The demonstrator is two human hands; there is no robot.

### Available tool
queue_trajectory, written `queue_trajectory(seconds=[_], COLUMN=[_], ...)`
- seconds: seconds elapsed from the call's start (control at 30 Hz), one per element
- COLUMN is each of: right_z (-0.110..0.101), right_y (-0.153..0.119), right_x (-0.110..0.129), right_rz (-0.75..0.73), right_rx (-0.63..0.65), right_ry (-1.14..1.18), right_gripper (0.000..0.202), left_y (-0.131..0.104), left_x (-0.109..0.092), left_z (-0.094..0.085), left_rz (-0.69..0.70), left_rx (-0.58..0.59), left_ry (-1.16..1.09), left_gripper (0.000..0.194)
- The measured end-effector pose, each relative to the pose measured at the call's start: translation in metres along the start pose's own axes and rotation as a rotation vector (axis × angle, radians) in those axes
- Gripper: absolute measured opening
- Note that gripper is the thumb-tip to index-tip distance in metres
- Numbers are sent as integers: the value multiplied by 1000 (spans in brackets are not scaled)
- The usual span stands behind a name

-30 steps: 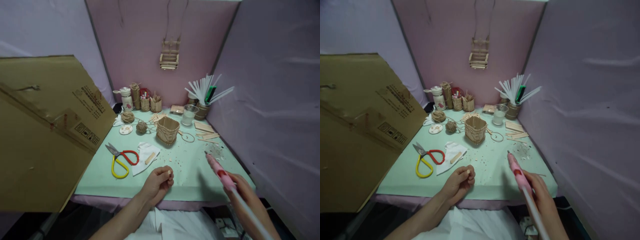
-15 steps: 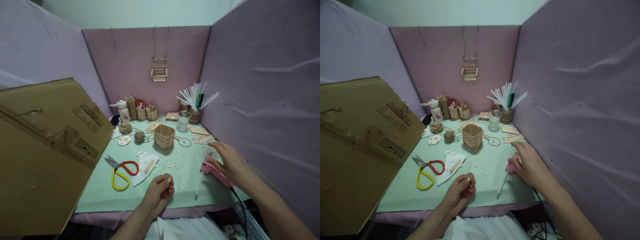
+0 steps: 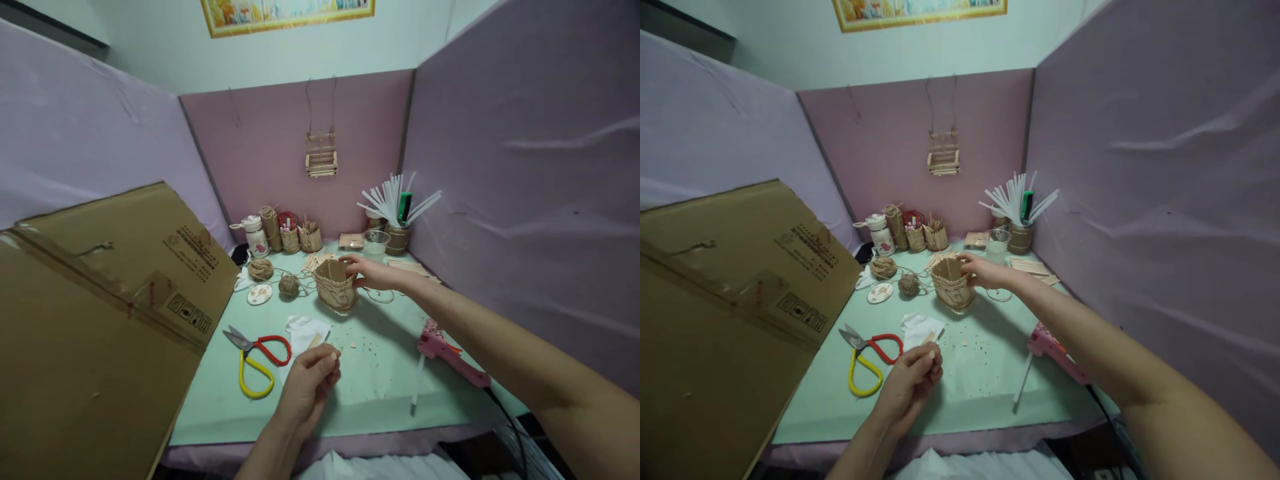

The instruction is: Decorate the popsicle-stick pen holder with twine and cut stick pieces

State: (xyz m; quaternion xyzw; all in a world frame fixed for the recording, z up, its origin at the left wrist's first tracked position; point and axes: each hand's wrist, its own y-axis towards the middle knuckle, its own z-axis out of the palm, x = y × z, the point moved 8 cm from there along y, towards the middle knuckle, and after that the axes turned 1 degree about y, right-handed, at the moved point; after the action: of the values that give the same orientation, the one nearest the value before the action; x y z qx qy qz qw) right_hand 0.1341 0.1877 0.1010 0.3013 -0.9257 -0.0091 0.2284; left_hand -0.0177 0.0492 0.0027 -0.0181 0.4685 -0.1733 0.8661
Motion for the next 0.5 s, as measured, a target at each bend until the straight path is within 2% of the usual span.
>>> queue_trajectory(seconds=[0.1,0.2,0.37,0.43,0.5], right_z=[-2,-3,8,11,12], right_y=[-3,-4,-7,-9,-10], right_x=[11,16,21,24,27], right_rz=[-12,51,235,277,305], right_rx=[-12,-31,11,25,31], right_ry=[-16,-34,-69,-84,-98], right_gripper=[31,28,28,28,28], left_y=[8,16,18,18,20], left_x=[-20,-57,-129,-141,-141], left_z=[-9,-6,20,33,44], left_rz=[52,213,674,826,921], left_rx=[-81,-83,-147,-164,-149], left_ry=[78,277,845,1038,1197], left_gripper=[18,15,9,9,12])
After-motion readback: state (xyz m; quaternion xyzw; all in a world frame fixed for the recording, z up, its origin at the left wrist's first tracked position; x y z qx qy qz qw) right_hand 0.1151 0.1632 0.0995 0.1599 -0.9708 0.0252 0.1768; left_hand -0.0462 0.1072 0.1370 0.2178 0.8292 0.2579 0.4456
